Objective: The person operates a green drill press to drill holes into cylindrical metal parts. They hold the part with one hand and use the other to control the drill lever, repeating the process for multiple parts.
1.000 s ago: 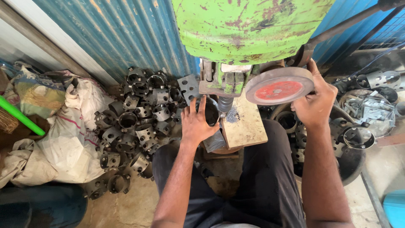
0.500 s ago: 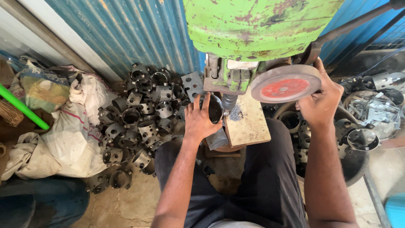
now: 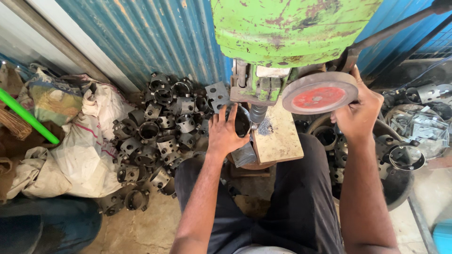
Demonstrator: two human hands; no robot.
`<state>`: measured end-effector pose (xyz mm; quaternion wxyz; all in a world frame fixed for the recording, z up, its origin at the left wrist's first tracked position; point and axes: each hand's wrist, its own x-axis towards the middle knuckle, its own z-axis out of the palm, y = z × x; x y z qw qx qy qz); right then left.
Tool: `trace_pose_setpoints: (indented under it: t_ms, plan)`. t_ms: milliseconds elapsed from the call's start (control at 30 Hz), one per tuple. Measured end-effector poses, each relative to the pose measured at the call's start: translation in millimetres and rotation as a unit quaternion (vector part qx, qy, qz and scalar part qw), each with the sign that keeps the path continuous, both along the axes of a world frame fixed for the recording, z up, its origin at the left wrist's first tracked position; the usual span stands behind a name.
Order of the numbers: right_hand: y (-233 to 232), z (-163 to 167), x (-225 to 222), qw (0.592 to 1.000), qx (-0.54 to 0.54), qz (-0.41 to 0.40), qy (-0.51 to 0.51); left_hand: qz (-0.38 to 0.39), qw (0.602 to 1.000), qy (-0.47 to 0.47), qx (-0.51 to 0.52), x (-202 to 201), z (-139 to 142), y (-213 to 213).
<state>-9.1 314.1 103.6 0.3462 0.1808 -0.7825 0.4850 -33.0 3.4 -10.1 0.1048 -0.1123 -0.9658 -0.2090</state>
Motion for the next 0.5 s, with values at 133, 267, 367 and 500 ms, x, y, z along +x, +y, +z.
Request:
trace_pose_setpoints:
  t_ms: [133, 267, 367, 500]
  plan:
    - [2, -4, -2, 1.000, 0.005, -0.012, 0.006, 0.000, 1.000, -0.008, -0.002, -1, -1, -1]
    - [2, -8, -6, 0.999, 0.021, -0.032, 0.037, -0.009, 1.000, -0.004, -0.003, -2, 2, -2]
    - [-4, -7, -12, 0.993, 0.064, -0.046, 0.088, -0.008, 1.000, -0.005, -0.007, -2, 2, -3]
    - [-5, 5, 2, 0.995, 0.069, -0.075, -0.014, 0.005, 1.000, -0.009, -0.002, 0, 2, -3]
